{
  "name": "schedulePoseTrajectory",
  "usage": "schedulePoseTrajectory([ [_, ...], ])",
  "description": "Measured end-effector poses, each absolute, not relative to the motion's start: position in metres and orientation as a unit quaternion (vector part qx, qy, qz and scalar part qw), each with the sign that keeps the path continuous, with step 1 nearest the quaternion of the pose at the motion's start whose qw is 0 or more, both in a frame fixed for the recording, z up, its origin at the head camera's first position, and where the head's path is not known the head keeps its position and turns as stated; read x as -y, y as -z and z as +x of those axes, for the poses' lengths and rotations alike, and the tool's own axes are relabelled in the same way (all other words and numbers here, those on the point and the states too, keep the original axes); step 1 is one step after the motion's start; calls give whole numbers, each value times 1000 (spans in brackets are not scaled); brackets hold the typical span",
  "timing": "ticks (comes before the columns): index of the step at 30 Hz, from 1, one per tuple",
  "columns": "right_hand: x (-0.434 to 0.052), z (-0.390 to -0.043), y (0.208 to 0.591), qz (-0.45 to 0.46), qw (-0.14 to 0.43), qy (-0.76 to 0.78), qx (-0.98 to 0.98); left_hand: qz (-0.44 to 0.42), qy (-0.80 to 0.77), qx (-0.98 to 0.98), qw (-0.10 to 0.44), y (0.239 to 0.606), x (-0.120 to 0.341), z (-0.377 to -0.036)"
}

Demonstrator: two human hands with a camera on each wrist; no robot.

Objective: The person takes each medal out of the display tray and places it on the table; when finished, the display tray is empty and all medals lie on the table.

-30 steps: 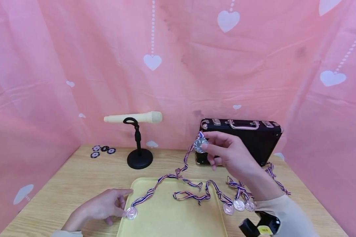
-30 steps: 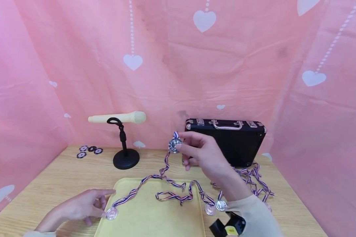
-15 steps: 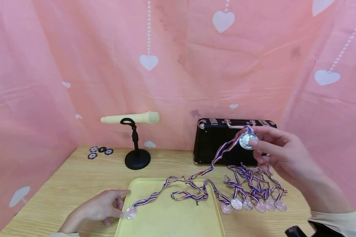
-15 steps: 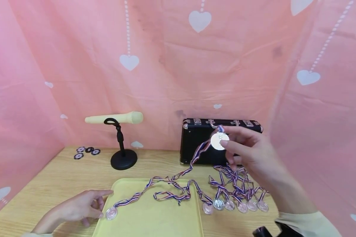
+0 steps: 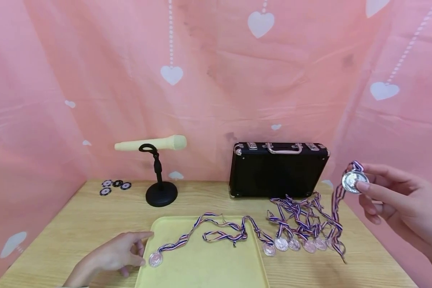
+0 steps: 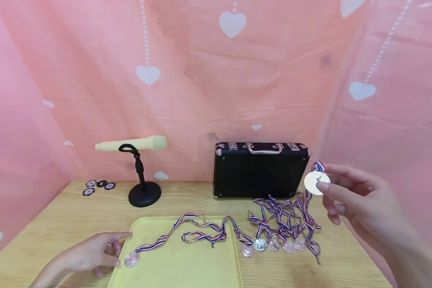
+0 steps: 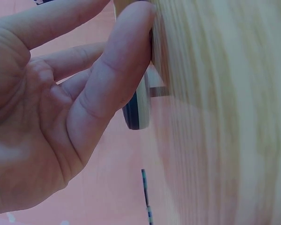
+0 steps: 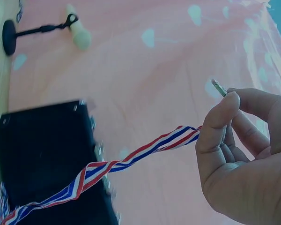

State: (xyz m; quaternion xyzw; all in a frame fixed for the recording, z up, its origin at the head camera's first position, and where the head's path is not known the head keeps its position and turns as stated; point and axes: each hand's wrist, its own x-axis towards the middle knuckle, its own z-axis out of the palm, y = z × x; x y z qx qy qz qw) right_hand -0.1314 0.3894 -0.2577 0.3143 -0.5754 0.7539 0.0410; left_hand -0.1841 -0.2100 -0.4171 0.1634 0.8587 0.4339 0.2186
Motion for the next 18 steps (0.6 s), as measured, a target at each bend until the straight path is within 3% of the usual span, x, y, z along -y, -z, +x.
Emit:
schedulePoseTrajectory([
  [4, -409, -130, 274, 328, 42, -763, 555, 158, -437, -858, 221, 418, 212, -183],
  [10, -432, -131, 286, 241, 83, -746, 615, 144, -442, -856, 227, 418, 213, -184],
  [18, -443, -157, 257, 228, 48, -764, 602, 140, -449, -851, 233, 421, 214, -184],
])
